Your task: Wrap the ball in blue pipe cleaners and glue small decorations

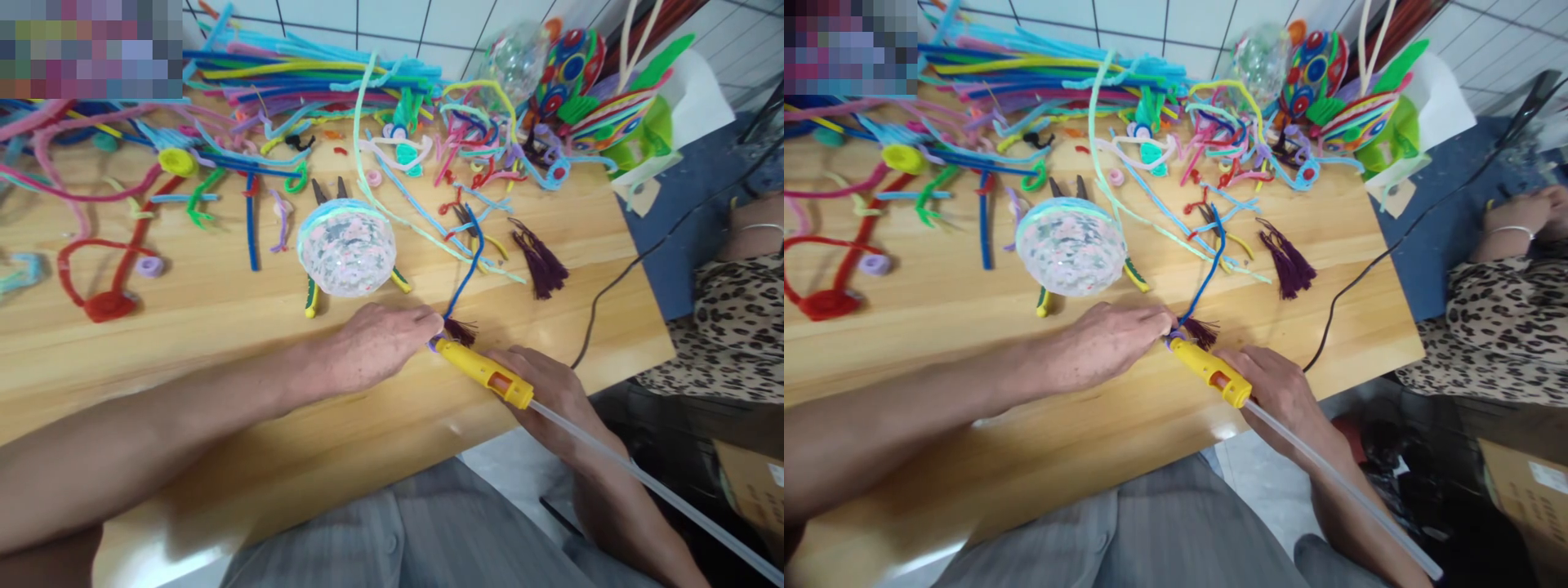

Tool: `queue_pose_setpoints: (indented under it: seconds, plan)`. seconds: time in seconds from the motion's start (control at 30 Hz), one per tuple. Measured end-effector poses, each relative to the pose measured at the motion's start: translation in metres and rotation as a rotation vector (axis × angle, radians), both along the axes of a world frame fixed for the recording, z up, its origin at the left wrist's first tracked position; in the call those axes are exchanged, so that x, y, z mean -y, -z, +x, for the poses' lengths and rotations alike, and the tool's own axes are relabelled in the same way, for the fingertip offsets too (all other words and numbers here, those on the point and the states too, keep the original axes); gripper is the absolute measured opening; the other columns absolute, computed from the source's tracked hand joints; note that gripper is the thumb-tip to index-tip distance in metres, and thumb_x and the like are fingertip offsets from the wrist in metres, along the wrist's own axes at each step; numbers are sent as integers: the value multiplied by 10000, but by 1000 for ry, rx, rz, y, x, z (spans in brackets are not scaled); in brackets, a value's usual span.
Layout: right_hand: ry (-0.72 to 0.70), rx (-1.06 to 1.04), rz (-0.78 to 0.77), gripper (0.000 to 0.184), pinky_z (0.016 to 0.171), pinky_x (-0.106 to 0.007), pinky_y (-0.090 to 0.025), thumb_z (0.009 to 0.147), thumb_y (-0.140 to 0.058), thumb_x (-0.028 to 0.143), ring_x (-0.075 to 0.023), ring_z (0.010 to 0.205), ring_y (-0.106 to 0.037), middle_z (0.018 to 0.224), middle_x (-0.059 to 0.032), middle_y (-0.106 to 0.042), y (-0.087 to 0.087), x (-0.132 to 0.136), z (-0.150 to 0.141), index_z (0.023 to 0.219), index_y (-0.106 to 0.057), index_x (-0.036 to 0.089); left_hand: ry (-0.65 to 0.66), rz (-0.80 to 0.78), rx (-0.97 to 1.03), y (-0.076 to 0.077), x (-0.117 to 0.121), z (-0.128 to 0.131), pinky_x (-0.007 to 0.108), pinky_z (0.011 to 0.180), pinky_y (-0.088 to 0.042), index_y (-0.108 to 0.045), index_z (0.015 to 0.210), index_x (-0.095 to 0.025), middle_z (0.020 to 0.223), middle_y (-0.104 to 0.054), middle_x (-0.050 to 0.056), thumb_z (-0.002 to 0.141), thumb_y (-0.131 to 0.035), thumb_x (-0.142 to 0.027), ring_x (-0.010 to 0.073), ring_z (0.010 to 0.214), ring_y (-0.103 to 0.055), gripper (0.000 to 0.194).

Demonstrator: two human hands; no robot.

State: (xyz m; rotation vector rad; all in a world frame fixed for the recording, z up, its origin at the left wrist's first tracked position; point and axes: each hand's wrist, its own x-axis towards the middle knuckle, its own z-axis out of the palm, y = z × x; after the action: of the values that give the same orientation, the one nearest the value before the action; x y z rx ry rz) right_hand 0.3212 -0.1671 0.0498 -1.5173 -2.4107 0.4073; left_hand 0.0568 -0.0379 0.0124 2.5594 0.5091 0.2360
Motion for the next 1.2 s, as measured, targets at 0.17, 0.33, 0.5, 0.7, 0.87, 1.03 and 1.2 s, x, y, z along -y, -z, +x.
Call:
queue_pose_setpoints:
  seconds: [0.17,0.33,0.5,0.7,0.87,1.03,1.2]
  plan:
    - [7,-18,-5,251,662,-299,-563,1065,-460,211,-203,797,-720,971,-60,-717,2,1,1,1293,-562,228,0,1,64,3,0,0,273,638,-492,-591,1164,-203,1047,-718,44,1023,-410,-94,194,911,-695,254]
    - [31,-27,-48,242,693,-309,-576,1071,-484,220,-210,822,-728,989,-62,-726,3,2,1,1297,-568,232,5,9,64,3,0,-1,266,639,-489,-584,1186,-216,1064,-720,38,1018,-420,-85,191,939,-699,269]
    - [32,-32,-56,239,715,-312,-579,1088,-483,252,-214,865,-738,1034,-67,-735,5,3,1,1313,-563,233,4,23,37,0,-1,-1,265,603,-466,-581,1171,-217,1073,-728,34,1024,-421,-95,183,932,-703,249]
    - [45,-70,-54,250,748,-309,-592,1084,-498,250,-220,924,-749,1075,-73,-746,4,2,0,1324,-567,242,6,54,24,1,0,0,268,584,-435,-568,1138,-212,1078,-735,38,1011,-434,-93,183,927,-702,220]
    - [54,-74,-66,253,749,-314,-600,1081,-507,252,-222,923,-752,1077,-70,-747,6,2,1,1324,-575,248,5,38,40,2,-1,0,278,588,-447,-569,1118,-217,1064,-730,37,1026,-407,-114,190,915,-703,213]
    - [56,-79,-87,274,777,-321,-604,1083,-513,258,-227,967,-748,1117,-77,-744,8,3,1,1351,-562,245,14,24,4,-2,-2,0,278,578,-437,-568,1099,-211,1040,-730,36,1033,-404,-116,188,889,-699,200]
    - [74,-66,-85,260,786,-317,-608,1092,-503,278,-223,968,-752,1126,-72,-747,7,3,0,1345,-556,249,14,22,4,-4,-2,0,273,584,-434,-568,1091,-207,1042,-734,34,1028,-412,-105,178,886,-698,196]
